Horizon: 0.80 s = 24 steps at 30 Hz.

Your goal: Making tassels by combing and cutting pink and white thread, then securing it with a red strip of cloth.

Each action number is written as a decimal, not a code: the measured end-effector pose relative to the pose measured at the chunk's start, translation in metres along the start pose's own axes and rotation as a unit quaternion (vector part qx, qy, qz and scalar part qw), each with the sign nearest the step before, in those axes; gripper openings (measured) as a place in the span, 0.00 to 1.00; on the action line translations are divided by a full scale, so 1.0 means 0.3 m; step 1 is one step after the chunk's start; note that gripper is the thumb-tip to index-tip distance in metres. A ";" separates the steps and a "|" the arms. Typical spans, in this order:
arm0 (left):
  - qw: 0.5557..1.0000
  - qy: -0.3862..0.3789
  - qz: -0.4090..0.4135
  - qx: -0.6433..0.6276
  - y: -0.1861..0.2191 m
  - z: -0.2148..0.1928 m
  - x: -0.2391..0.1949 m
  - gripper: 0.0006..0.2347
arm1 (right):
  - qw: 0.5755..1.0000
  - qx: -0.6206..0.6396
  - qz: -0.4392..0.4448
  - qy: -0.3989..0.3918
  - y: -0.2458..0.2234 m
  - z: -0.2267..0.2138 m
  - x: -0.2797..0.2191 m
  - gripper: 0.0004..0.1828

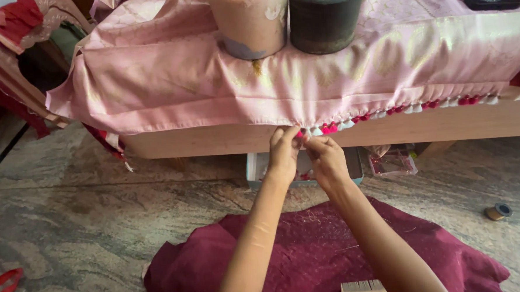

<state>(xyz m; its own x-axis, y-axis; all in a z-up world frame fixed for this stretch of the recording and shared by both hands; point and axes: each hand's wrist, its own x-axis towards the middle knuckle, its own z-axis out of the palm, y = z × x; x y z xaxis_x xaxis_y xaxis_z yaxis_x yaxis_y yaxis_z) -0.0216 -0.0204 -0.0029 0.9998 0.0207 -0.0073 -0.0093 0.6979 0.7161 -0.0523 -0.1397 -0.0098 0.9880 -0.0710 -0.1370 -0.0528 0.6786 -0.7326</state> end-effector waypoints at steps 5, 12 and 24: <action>0.998 0.011 -0.054 -0.001 0.016 -0.032 0.060 0.06 | 0.999 -0.032 0.041 0.016 0.055 -0.150 -0.042 0.06; 0.997 -0.001 -0.069 0.022 -0.004 -0.130 0.113 0.07 | 0.911 -0.403 -0.039 0.081 -0.428 -0.002 -0.422 0.04; 0.997 -0.010 -0.065 0.033 0.013 -0.096 0.060 0.12 | 0.859 -0.492 -0.083 0.111 -0.771 -0.378 -0.424 0.07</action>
<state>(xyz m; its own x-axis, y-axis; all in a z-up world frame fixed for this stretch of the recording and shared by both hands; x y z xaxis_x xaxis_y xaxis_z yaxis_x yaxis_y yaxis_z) -0.0041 0.0034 -0.0204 0.9927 -0.0805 -0.0898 0.1206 0.6456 0.7541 -0.1824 -0.3704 0.1014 0.9477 -0.3187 -0.0197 -0.1185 -0.2938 -0.9485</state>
